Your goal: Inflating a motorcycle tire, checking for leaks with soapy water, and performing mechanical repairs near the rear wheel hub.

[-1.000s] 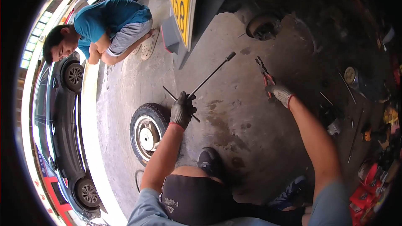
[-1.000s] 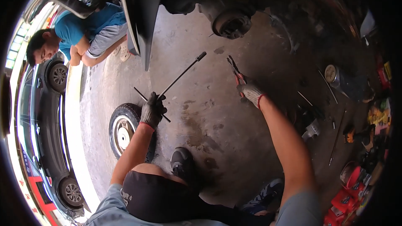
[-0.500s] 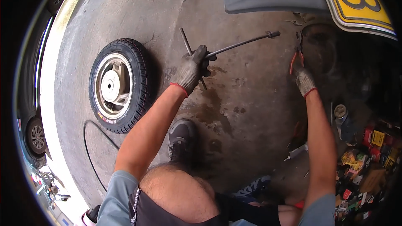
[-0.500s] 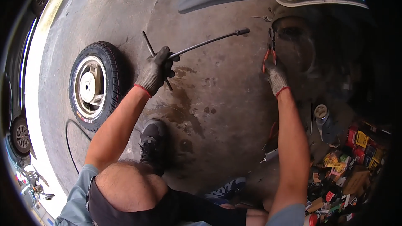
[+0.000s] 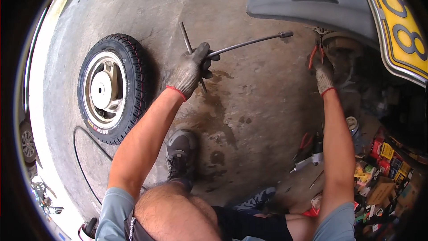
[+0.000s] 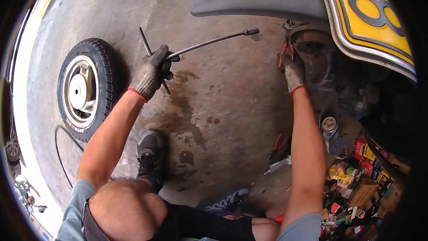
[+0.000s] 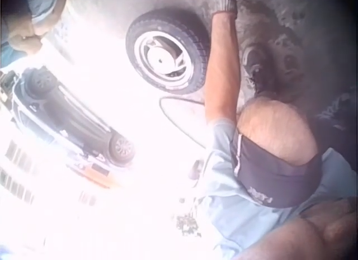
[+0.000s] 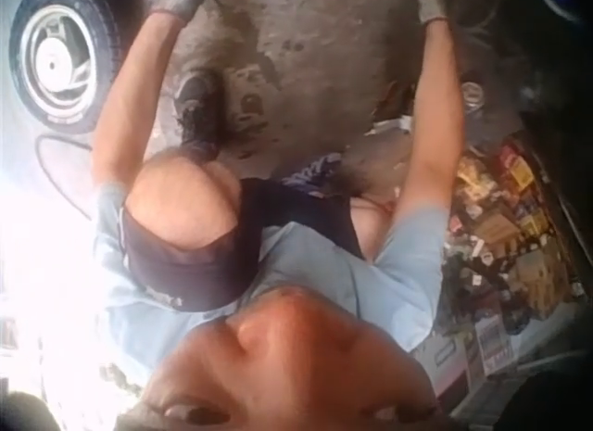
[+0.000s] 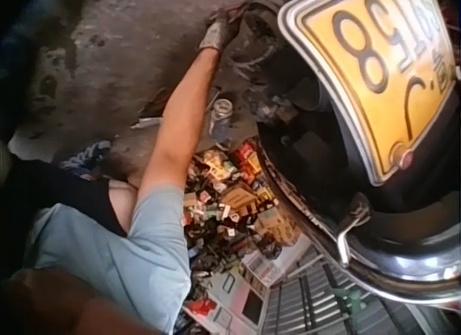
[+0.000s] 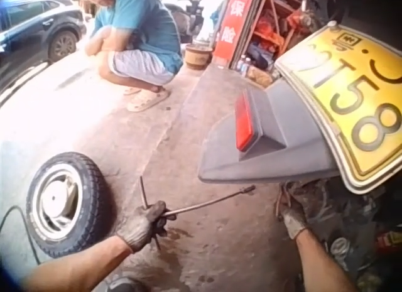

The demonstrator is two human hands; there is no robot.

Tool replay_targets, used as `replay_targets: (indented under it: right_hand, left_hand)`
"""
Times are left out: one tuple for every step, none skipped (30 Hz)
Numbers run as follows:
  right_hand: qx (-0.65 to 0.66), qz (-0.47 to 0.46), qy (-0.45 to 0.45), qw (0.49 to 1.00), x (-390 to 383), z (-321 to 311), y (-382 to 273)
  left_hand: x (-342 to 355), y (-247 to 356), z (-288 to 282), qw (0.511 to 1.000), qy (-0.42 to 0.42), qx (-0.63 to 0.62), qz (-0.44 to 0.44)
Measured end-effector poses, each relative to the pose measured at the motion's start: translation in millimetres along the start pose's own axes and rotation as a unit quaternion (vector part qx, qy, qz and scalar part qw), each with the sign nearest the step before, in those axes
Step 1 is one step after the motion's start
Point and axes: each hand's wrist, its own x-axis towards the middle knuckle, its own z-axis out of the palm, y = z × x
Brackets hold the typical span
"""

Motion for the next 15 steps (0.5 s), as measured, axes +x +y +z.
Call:
replay_targets:
  right_hand:
    - [0.008,-0.004,-0.020,1.000,-1.1,-1.3,-1.1]
    - [0.035,-0.012,-0.029,0.999,-2.4,-1.3,-2.0]
    - [0.056,-0.019,-0.028,0.998,-3.5,-1.7,-3.1]
    - [0.022,-0.006,-0.019,1.000,-3.6,-1.8,-4.7]
    - [0.024,0.002,-0.019,1.000,-4.1,-1.7,-6.1]
    - [0.025,0.024,-0.029,0.999,-3.9,-1.9,-7.9]
    - [0.022,0.036,-0.031,0.999,-4.4,-2.5,-9.7]
    - [0.025,0.047,-0.039,0.998,-3.8,-1.8,-11.5]
    - [0.043,0.056,-0.039,0.997,-4.9,-0.8,-12.8]
    - [0.052,0.071,-0.027,0.996,-4.9,-1.0,-14.5]
    - [0.060,0.066,-0.038,0.995,-5.6,-0.6,-16.4]
    - [0.042,0.062,-0.029,0.997,-7.4,-0.1,-17.6]
    - [0.021,0.055,-0.009,0.998,-8.6,0.7,-19.2]
    - [0.046,0.048,-0.010,0.998,-11.0,1.4,-20.4]
    - [0.048,0.054,-0.014,0.997,-12.5,2.1,-21.9]
  left_hand:
    - [1.8,0.9,0.0,1.000,0.002,-0.004,0.000]
    - [3.4,2.2,-0.6,1.000,-0.006,-0.002,0.005]
    - [6.1,4.4,-0.7,1.000,-0.009,-0.003,0.006]
    - [8.9,6.6,-0.3,1.000,-0.010,-0.002,0.009]
    - [11.9,9.0,0.3,1.000,-0.015,-0.001,0.014]
    - [15.4,12.1,1.3,0.999,-0.023,-0.008,0.020]
    - [19.1,15.1,2.6,1.000,-0.018,-0.008,0.020]
    - [23.5,19.2,3.8,1.000,-0.022,-0.011,0.018]
    - [26.9,22.0,4.9,0.999,-0.030,-0.015,0.016]
    - [31.1,24.7,8.2,0.999,-0.031,-0.020,0.020]
    - [35.1,27.1,10.7,0.999,-0.030,-0.019,0.020]
    - [38.8,29.3,12.9,0.999,-0.033,-0.015,0.021]
    - [42.5,31.5,15.1,0.999,-0.040,-0.012,0.025]
    - [45.6,32.8,17.4,0.999,-0.037,-0.009,0.028]
    - [49.0,34.7,19.6,0.999,-0.038,-0.010,0.029]
